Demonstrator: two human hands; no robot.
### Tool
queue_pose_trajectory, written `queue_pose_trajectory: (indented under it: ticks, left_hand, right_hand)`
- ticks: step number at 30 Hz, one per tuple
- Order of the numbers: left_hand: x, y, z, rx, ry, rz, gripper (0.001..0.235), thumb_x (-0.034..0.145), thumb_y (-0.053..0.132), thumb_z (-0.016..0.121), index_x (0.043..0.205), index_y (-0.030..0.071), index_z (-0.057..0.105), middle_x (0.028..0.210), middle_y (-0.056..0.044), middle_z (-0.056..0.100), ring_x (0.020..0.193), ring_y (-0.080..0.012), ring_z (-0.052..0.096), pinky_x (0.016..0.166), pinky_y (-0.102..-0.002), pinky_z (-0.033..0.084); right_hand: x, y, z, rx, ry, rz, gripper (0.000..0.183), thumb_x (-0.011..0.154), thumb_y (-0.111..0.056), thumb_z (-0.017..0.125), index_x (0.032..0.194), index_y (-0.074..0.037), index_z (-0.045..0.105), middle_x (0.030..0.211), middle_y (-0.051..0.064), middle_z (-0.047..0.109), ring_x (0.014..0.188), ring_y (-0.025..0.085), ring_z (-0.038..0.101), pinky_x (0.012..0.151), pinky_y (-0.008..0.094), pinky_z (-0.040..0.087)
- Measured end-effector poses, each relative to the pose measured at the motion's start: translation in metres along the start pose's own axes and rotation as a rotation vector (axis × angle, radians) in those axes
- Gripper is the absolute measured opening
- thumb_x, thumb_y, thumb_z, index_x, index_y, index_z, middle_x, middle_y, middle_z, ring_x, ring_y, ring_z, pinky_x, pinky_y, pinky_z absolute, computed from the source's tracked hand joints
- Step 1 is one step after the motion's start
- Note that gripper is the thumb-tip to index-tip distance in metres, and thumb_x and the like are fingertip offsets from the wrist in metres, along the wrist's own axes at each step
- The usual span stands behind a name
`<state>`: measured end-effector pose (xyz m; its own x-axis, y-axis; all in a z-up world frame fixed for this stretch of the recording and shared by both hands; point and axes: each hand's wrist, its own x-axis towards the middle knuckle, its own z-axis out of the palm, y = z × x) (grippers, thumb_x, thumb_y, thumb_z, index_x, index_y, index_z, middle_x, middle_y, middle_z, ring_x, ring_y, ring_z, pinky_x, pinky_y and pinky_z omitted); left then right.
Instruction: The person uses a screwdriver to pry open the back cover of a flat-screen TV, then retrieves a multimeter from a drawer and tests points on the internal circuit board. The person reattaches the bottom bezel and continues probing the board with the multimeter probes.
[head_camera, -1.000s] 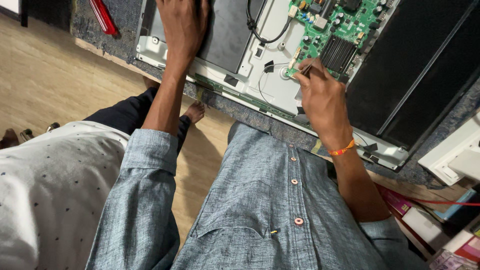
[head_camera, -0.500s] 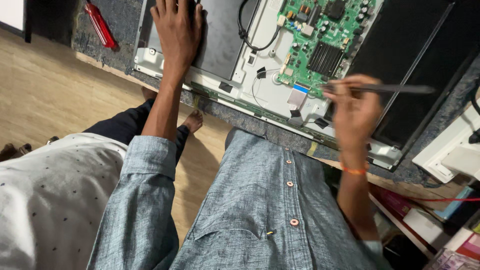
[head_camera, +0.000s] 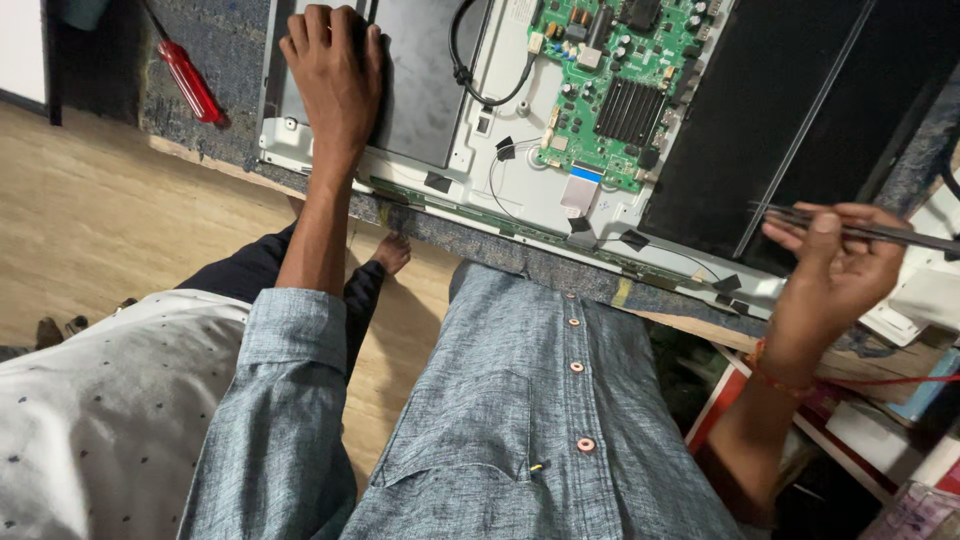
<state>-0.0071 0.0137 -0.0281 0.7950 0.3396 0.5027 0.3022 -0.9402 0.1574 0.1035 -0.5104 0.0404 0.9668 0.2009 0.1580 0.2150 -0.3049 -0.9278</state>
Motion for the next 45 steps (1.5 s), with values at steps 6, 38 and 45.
queue_pose_trajectory:
  ticks: [6,38,45]
  left_hand:
    - [0.0,-0.003,0.003,0.019,0.07,0.053,0.02,0.106,0.021,0.067,0.115,0.005,0.059,0.113,-0.014,0.053,0.104,-0.031,0.048,0.088,-0.046,0.038]
    - [0.002,0.001,0.002,0.038,0.017,-0.004,0.021,0.11,0.027,0.067,0.111,0.007,0.06,0.111,-0.012,0.054,0.103,-0.0285,0.049,0.089,-0.044,0.039]
    - [0.004,0.005,-0.003,0.033,0.001,-0.027,0.021,0.109,0.027,0.067,0.111,0.007,0.06,0.111,-0.012,0.055,0.104,-0.0291,0.049,0.089,-0.044,0.039]
  right_hand:
    - [-0.002,0.002,0.005,-0.027,-0.107,0.177,0.024,0.123,-0.002,0.055,0.143,0.009,0.047,0.105,0.014,0.065,0.088,0.016,0.071,0.078,0.028,0.063]
    - [0.051,0.051,0.073,-0.576,-0.02,-0.182,0.03,0.095,0.01,0.077,0.123,0.005,0.07,0.098,0.012,0.065,0.075,0.017,0.066,0.067,0.031,0.053]
    - [0.073,0.05,0.088,-0.69,0.053,-0.237,0.028,0.094,0.003,0.077,0.121,0.001,0.07,0.094,0.011,0.062,0.077,0.024,0.066,0.072,0.04,0.054]
